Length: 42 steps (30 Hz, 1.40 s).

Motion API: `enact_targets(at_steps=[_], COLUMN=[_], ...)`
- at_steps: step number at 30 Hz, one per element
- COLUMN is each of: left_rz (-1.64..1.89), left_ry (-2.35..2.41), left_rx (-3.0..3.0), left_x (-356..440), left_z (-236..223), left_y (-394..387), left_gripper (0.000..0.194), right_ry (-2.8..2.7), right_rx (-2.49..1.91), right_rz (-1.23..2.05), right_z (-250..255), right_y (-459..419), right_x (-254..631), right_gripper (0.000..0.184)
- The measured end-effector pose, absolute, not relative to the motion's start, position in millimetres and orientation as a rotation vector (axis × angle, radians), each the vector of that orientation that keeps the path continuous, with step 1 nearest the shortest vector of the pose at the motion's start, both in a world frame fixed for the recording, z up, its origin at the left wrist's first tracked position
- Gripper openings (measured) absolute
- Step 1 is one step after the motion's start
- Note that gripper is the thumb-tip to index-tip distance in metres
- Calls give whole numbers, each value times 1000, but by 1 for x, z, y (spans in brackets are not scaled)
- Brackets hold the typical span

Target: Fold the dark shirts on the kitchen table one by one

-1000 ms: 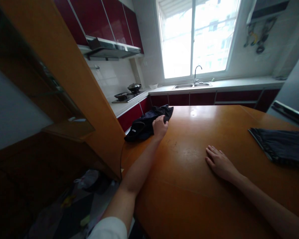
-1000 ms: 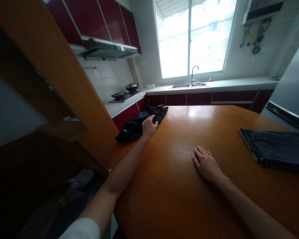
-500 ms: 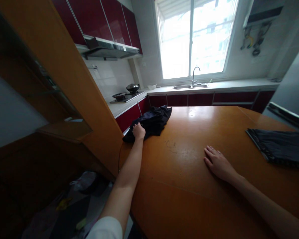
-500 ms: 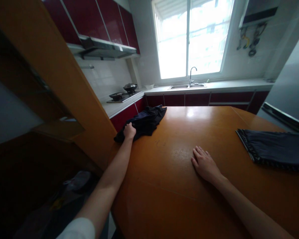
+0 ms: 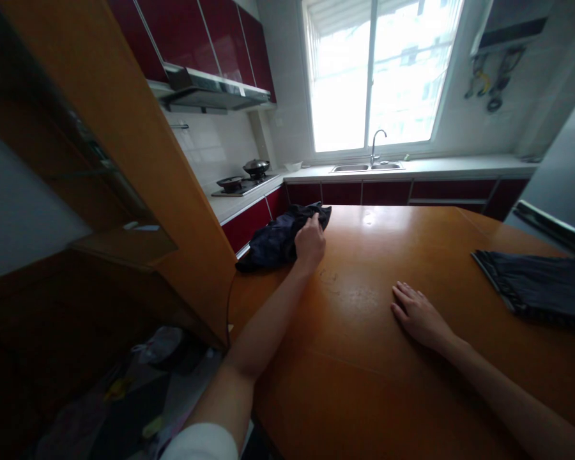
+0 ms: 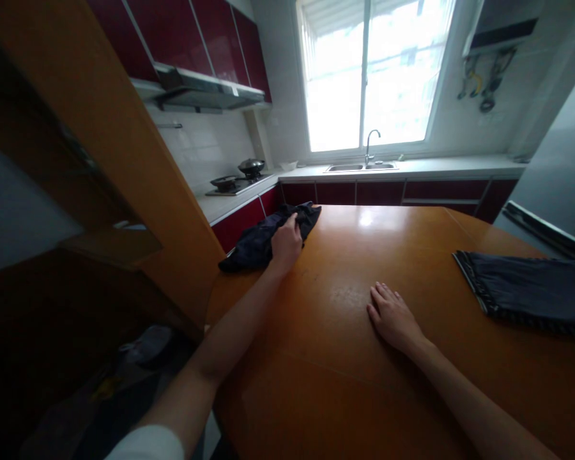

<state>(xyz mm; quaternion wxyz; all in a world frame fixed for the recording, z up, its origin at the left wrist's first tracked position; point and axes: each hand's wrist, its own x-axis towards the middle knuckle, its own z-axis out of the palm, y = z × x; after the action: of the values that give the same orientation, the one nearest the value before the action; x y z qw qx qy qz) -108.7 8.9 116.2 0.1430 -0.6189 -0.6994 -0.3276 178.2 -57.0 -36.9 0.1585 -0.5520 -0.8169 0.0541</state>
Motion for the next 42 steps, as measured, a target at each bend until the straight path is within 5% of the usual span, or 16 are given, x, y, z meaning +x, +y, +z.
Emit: enact_targets(at_steps=[11,19,27,34,42], left_rz=[-468,-531,-747,-683,-741], left_ry=[-1464,-1419,-2043,-2477,-2407], left_rx=[-2586,-2649,-2276,-1931,-2112], left_x=[-6,-8,-88,-160,-156], left_z=[2,16,60,42,28], left_y=[-49,-48,24,62,75], left_gripper=[45,39,31,40,40], right_ry=[-2081,-2107,-2077,-2170,-2236], right_rx=[-1551,-1540,-1543,-1414,-1333], right_rz=[241,239,274,348,323], right_z=[-28,-25,-20,-14,-4], right_y=[-54,-54,-57,-61,-65], right_x=[177,177,174,160,158], right_gripper=[51,45,47,63,49])
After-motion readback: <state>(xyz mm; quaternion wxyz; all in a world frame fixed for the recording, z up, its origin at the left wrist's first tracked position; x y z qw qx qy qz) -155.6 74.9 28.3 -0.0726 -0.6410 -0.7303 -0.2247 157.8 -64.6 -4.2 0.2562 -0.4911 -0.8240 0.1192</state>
